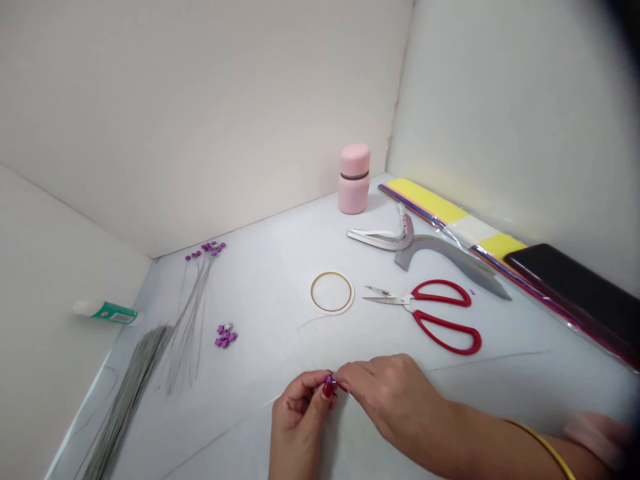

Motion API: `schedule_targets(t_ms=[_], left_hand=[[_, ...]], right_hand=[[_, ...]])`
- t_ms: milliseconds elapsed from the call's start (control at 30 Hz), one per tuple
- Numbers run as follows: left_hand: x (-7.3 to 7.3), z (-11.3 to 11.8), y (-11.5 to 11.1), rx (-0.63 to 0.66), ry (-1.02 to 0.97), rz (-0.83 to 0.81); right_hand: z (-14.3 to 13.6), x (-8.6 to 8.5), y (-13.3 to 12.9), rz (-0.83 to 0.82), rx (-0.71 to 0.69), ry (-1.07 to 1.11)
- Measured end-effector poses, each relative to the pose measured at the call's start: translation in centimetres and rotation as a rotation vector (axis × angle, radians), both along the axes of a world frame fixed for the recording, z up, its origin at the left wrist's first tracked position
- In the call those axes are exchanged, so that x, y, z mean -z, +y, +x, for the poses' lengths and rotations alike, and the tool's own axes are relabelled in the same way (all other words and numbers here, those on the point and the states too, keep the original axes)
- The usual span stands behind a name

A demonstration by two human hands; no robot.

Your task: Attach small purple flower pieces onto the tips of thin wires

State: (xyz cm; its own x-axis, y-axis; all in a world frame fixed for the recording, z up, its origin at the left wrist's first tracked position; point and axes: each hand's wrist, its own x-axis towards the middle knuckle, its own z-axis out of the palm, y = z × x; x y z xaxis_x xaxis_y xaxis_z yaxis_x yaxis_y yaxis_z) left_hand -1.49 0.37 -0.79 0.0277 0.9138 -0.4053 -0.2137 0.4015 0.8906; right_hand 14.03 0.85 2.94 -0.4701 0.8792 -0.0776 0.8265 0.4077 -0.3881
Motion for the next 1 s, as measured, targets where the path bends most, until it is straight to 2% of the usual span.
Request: schedule_targets(t_ms=[467,767,1000], left_hand=[[-0.44,-0.23,0.25,0.059,0.016,-0.017],[-0.24,0.10,0.10,0.016,0.020,0.005],[-0.21,-0.17,0.17,0.039,0.017,-0.005]], right_hand=[[-0.09,-0.06,-0.09,0.000,-0.001,-0.013],[-0.06,-0.04,-0.04,-0.006,-0.007,-0.009],[-0.08,0.01,-0.05,-0.001,0.001,-0.010]])
